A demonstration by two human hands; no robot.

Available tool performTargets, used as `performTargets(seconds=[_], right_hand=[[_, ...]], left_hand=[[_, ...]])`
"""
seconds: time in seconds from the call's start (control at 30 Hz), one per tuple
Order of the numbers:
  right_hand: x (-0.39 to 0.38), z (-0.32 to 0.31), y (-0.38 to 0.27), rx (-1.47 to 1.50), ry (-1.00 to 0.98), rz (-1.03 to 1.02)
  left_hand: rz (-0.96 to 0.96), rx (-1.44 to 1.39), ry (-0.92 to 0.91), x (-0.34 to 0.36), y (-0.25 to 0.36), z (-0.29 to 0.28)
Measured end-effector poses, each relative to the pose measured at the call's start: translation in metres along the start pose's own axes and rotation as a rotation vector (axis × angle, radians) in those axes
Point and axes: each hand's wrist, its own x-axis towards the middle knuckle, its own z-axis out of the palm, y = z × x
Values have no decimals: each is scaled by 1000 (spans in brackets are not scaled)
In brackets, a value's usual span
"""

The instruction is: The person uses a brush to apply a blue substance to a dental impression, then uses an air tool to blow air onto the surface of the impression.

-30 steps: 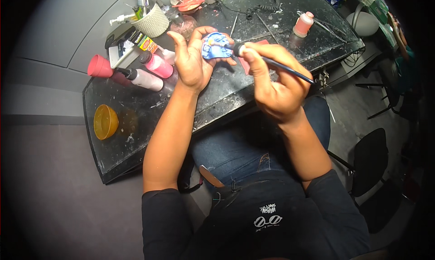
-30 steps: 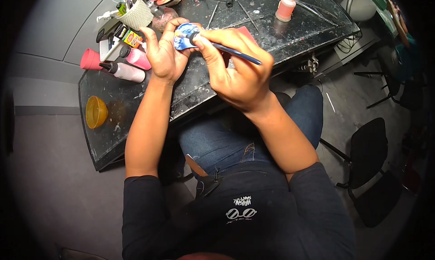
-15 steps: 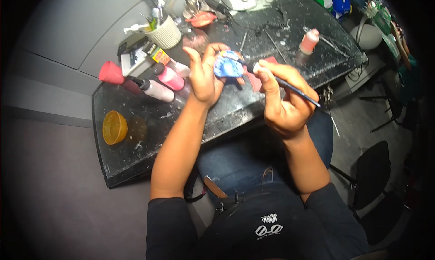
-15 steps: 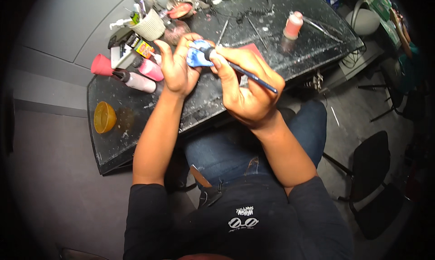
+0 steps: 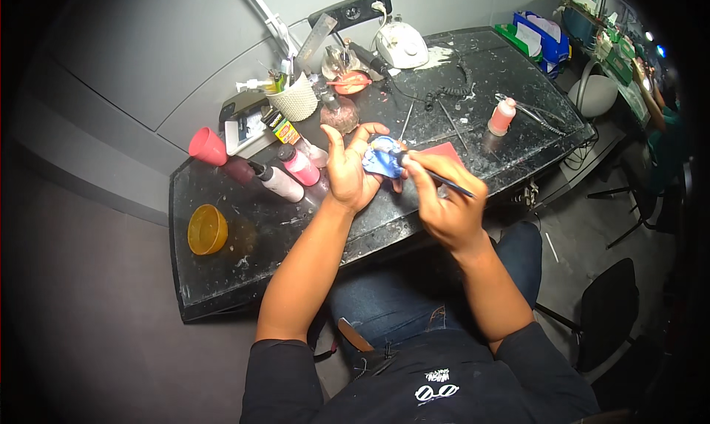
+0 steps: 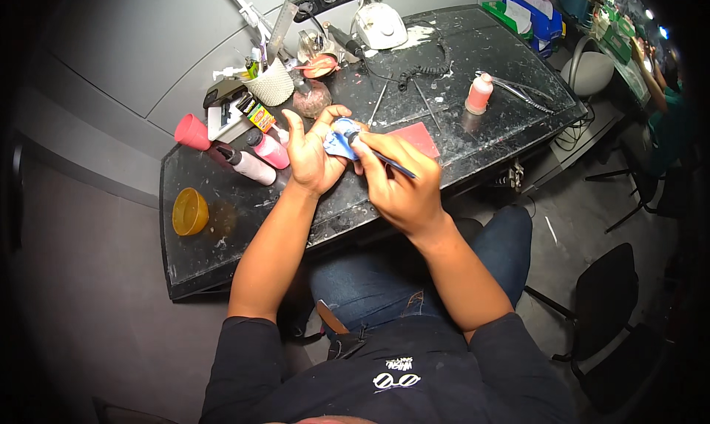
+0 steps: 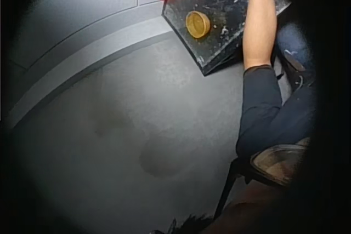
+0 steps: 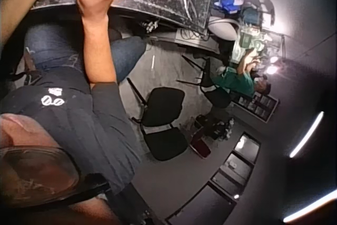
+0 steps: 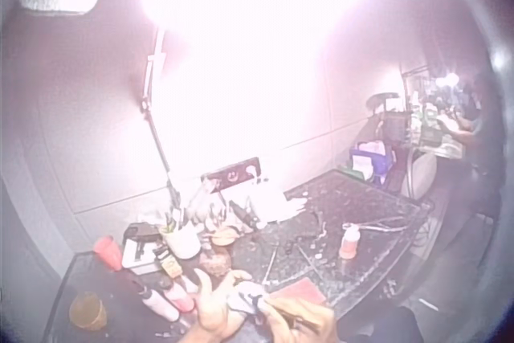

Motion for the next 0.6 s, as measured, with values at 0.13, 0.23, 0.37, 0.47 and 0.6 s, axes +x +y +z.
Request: performTargets(seconds=[0.13, 0.23, 0.37, 0.47, 0.6], right_hand=[[-1, 0, 0, -15, 51, -36], [-1, 1, -3, 24, -61, 135], [-2, -1, -3, -50, 36, 4], [-4, 3, 5, -8, -11, 68], [-9, -4, -2, -52, 126, -30]], left_hand=[[15, -14, -22, 3, 2, -5], [9, -39, 34, 3, -1, 1], [27, 67, 6, 2, 0, -3], [23, 55, 39, 5, -1, -4], [24, 84, -15, 2, -3, -7]])
